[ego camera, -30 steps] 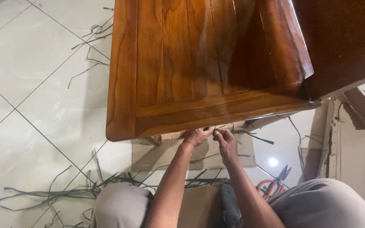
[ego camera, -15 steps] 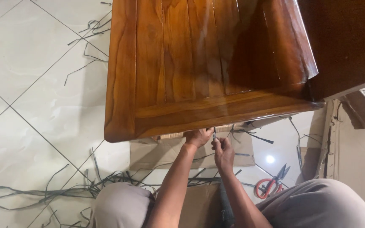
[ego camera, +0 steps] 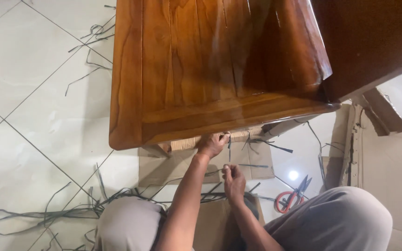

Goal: Wrapping the legs of a wooden chair with cardboard and securing them with plastic ties

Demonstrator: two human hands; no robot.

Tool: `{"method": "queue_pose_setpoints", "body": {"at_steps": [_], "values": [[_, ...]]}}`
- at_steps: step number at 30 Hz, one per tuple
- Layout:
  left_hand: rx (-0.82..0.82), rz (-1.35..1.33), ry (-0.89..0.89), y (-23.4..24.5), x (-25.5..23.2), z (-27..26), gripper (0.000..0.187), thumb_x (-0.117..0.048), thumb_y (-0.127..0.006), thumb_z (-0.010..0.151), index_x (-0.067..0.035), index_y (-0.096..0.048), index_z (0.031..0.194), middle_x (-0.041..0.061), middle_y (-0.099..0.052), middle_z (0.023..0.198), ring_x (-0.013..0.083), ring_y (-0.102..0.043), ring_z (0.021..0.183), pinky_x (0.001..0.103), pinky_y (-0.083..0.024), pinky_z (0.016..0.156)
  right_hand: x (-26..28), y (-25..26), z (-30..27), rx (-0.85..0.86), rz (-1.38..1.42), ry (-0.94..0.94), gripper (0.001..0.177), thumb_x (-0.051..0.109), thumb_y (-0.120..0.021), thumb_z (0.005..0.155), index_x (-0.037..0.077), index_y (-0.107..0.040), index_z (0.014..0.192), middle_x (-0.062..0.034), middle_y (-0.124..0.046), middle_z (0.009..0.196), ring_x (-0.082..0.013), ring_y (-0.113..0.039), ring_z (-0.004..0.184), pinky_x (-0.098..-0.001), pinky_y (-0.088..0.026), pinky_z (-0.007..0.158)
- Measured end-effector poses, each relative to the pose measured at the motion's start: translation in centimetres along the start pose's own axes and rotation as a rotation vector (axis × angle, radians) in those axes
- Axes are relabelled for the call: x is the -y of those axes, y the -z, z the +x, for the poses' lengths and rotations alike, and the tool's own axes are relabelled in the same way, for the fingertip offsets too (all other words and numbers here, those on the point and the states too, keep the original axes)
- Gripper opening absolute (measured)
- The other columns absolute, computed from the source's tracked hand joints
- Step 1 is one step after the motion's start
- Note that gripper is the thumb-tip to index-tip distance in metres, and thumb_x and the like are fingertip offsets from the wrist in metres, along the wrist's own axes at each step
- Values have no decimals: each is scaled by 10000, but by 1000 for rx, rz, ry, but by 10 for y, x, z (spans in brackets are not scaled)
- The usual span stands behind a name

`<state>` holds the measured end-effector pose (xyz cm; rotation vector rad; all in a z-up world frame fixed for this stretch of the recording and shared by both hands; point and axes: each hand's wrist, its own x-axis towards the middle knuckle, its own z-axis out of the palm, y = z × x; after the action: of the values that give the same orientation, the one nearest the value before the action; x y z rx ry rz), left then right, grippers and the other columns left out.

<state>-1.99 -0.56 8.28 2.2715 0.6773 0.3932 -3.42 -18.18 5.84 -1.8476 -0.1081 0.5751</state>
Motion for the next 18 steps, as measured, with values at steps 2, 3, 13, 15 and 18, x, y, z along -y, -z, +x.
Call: {"method": "queue_pose_setpoints", "body": {"at_steps": [2,3,13,15,18], "values": [[32,-60,-6,-7,4,1,221,-372,-601,907,-258,-774,983,63,-776,956,328,-722,1043,497,-554,985,-21,1,-4,36,-97,-40,220,284,-662,970,76,-731,953,-97,-728,777,-239,-685,730,-400,-544,745],[65,-121,-7,-11,6,1,205,-322,-607,923,-284,-760,1055,45,-771,1033,292,-702,1114,475,-533,1046,-32,0,-6,74,-197,-83,232,335,-680,942,112,-747,931,-105,-760,773,-269,-736,743,-421,-558,762],[-232,-170,-77,-5,-7,-59,253,-83,-606,909,-174,-699,1126,56,-735,1160,277,-645,1244,469,-372,1187,-101,2,-4,268,-443,-79,225,399,-684,865,199,-772,922,-30,-790,783,-270,-766,859,-424,-573,848],[-258,-160,-109,5,-19,-83,242,-66,-588,930,-162,-703,1120,53,-730,1133,279,-652,1223,445,-429,1157,-99,0,-10,306,-410,-45,259,391,-686,884,157,-768,961,-99,-785,810,-334,-755,875,-486,-556,843],[-263,-17,-113,-10,5,-117,228,-106,-592,954,-185,-700,1139,32,-719,1119,267,-666,1189,416,-493,1104,-107,-8,-18,364,-409,-51,280,407,-671,900,159,-765,989,-73,-794,829,-301,-761,901,-451,-562,847]]}}
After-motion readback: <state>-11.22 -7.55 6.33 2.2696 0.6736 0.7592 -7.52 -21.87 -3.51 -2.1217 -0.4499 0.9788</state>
